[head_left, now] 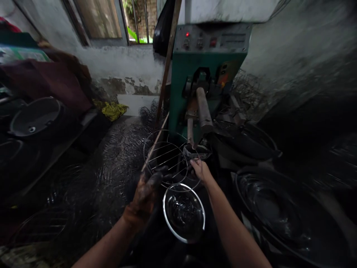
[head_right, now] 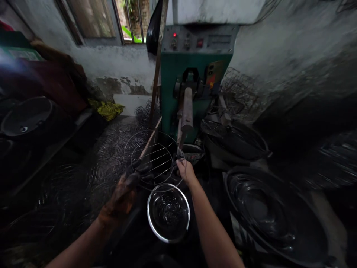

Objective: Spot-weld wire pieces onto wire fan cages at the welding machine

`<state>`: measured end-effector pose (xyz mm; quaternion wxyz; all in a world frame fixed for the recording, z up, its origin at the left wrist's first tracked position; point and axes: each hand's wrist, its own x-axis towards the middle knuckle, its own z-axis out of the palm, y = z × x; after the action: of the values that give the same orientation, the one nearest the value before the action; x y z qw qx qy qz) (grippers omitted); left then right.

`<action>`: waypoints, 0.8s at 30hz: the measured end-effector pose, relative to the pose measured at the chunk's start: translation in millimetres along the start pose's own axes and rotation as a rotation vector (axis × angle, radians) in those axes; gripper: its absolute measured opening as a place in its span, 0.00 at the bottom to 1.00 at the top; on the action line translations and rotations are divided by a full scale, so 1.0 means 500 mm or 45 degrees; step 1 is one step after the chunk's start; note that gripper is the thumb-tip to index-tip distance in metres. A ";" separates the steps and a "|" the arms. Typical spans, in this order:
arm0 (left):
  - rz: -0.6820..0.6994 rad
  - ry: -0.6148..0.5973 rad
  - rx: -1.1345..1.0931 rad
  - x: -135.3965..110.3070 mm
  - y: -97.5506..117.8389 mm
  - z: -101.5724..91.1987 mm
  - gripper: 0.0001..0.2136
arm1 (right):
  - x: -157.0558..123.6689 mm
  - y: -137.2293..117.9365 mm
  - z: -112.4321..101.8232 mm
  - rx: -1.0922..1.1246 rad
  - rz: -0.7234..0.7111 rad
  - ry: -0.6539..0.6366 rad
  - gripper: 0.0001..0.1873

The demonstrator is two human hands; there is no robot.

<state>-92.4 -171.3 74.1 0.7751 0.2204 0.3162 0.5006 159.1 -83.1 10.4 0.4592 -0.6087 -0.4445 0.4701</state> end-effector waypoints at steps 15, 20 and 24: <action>0.031 -0.126 0.031 0.054 -0.034 0.053 0.22 | 0.064 -0.041 -0.095 -0.595 -0.471 0.253 0.19; 0.071 -0.142 0.001 0.077 -0.043 0.031 0.25 | 0.074 -0.052 -0.104 -0.762 -0.501 0.225 0.16; 0.027 -0.141 0.033 0.098 -0.058 0.008 0.25 | 0.094 -0.048 -0.101 -0.841 -0.524 0.218 0.15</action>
<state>-56.7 -138.2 44.7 0.7832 0.2612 0.2770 0.4916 213.6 -40.1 33.1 0.3588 -0.6588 -0.6446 0.1475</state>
